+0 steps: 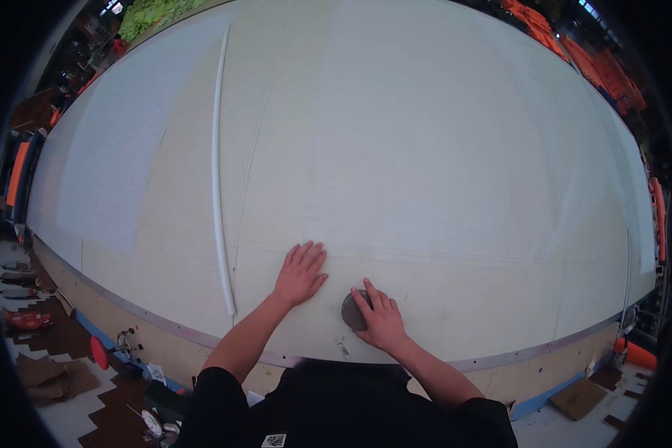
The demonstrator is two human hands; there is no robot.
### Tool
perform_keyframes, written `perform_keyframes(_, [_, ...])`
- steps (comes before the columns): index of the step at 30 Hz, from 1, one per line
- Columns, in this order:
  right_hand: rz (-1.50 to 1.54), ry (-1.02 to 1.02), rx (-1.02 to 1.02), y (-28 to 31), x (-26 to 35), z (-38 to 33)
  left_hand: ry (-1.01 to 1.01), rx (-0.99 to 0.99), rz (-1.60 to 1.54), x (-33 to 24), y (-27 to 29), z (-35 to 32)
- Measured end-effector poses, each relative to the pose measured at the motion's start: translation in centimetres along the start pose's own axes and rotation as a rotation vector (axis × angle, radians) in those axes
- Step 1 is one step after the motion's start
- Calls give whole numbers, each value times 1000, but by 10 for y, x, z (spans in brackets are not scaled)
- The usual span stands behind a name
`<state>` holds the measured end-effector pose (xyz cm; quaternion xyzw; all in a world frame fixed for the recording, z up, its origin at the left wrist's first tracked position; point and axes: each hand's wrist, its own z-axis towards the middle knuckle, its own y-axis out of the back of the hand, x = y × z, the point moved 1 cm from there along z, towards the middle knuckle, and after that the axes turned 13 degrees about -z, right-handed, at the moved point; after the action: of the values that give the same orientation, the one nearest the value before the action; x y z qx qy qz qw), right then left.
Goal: The person aligns a large white fabric sheet on a cutting table, smooths it with hands, and uses a powered straight-edge cutter to trim the fabric. They also plug in the cutter's power cord and adjust the fabric position before cutting.
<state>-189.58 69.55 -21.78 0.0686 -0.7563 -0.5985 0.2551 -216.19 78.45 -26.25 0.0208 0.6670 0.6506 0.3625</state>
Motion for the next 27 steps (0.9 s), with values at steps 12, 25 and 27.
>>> perform_keyframes(12, [-91, -157, -25, 2, 33, 10, -38, -61, -33, -15, -21, 5])
perform_keyframes(25, [399, -422, 96, 29, 22, 52, 17, -76, -71, -9, -28, -13])
perform_keyframes(27, [335, -402, 46, 43, 22, 77, 35, -81, -89, -9, -26, -20])
